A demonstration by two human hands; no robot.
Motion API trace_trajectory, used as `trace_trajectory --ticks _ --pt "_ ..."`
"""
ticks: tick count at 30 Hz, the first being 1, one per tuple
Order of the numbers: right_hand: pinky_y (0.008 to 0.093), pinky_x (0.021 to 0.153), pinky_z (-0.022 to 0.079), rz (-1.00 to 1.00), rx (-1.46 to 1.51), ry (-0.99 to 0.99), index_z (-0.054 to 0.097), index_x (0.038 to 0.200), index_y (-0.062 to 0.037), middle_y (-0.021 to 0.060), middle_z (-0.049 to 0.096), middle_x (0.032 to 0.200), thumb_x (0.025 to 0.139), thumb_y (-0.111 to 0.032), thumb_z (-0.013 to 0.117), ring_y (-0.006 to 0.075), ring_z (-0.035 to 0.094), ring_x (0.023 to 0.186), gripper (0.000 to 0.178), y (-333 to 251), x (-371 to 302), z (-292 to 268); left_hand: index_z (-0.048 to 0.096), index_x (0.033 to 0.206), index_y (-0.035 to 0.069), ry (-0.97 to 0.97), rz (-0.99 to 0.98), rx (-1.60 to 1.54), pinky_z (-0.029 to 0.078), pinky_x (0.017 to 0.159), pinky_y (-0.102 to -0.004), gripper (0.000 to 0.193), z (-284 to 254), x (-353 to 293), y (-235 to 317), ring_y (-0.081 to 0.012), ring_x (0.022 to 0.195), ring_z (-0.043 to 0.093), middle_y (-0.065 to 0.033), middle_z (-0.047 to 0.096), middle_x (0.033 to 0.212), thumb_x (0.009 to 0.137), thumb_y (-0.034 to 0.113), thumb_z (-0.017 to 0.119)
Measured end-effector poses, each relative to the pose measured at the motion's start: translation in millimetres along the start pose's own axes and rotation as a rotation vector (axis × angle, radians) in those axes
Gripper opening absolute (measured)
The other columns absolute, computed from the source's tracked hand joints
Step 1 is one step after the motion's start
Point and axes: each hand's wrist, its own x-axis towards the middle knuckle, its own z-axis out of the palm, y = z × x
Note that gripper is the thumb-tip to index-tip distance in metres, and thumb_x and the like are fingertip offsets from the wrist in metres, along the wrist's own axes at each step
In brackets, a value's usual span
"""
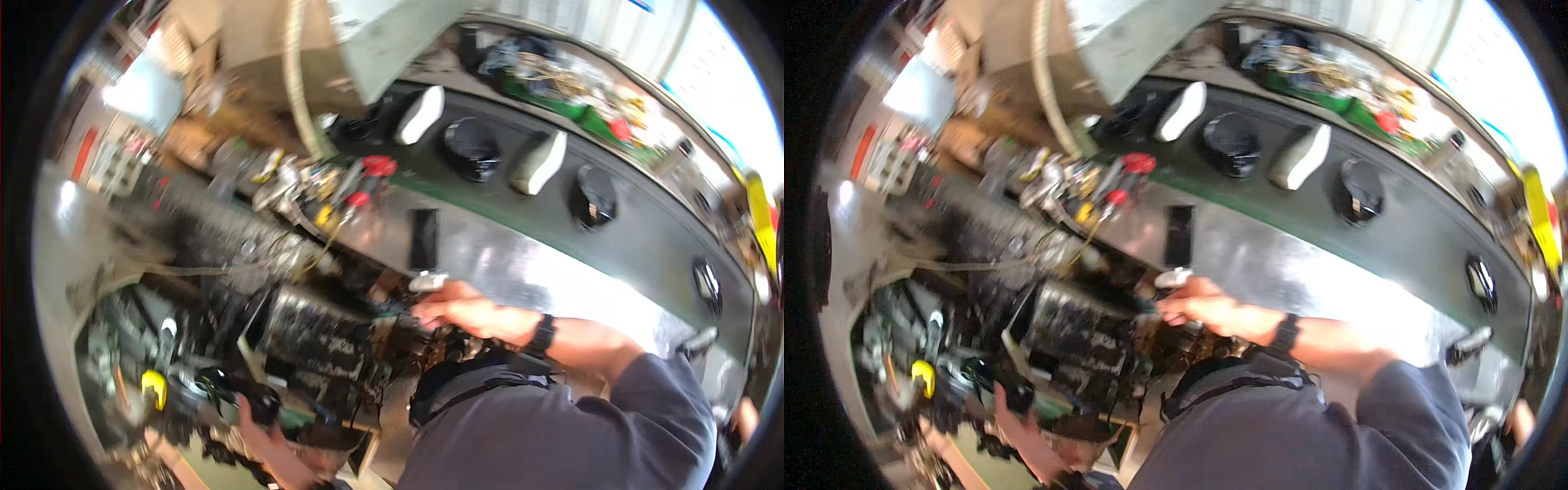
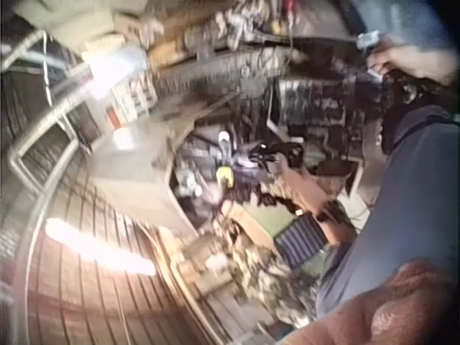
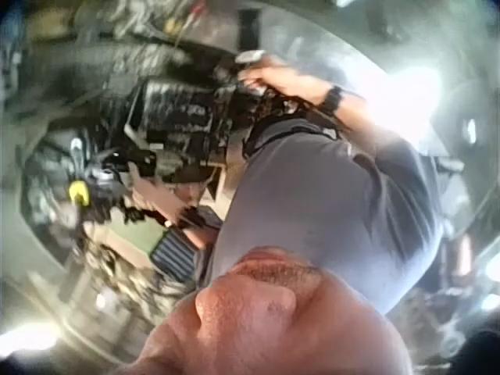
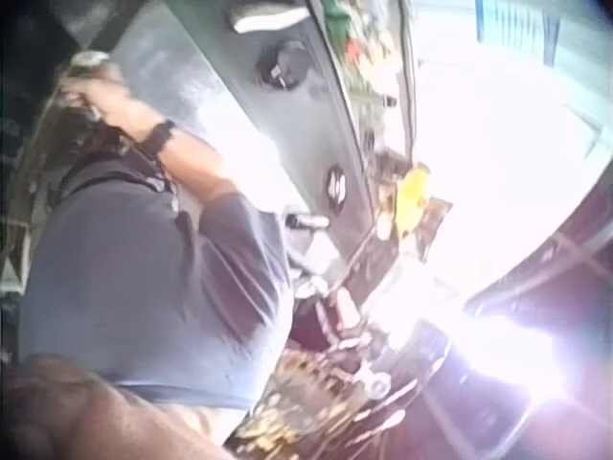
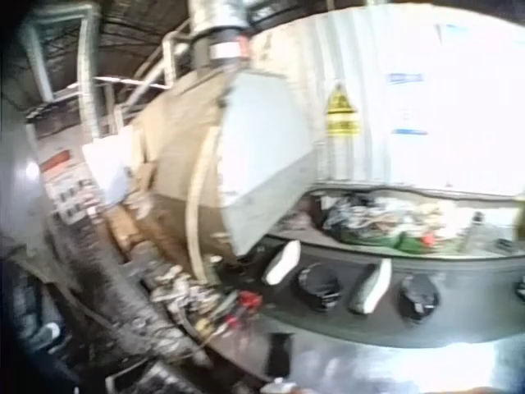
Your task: Operating shoe lasting machinery and inspecting shoe components in a factory.
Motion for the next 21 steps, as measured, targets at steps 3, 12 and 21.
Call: trace_trajectory --ticks 3,12,21 --pt "0.0337 0.087 0.055 -0.055 -0.079 -0.034 0.038 0.147 0.0010 0.0160 0.059 0.131 0.096 -0.040 0.069 0.0228 0.060 0.115 0.073 3.2 12.3 6.9 0.046 0.146 0.001 -0.201 -0.026 0.308 0.049 0.100 -0.0414 0.069 70.8 -114.3 -10.6 -0.0278 0.122 0.058 -0.0142 0.058 0.137 0.084 0.016 0.073" --pt "0.0260 0.051 0.051 -0.397 0.486 0.393 0.061 0.126 -0.0089 0.0023 0.071 0.098 0.095 -0.030 0.071 0.0125 0.068 0.082 0.039 -0.8 -94.5 -69.1 0.066 0.124 0.009 -1.039 -0.946 0.147 0.056 0.083 -0.0577 0.048 189.2 -117.6 -150.8 -0.0348 0.106 0.068 -0.0113 0.071 0.119 0.095 0.043 0.049" --pt "0.0191 0.057 0.051 -0.746 -0.386 1.570 0.063 0.125 0.0012 0.0011 0.069 0.084 0.087 -0.019 0.081 0.0083 0.064 0.071 0.046 -2.5 -295.9 -231.9 0.057 0.132 0.004 -1.709 0.949 1.065 0.050 0.096 -0.0447 0.045 316.6 -207.3 -244.6 -0.0398 0.112 0.062 -0.0230 0.063 0.124 0.094 0.028 0.064"
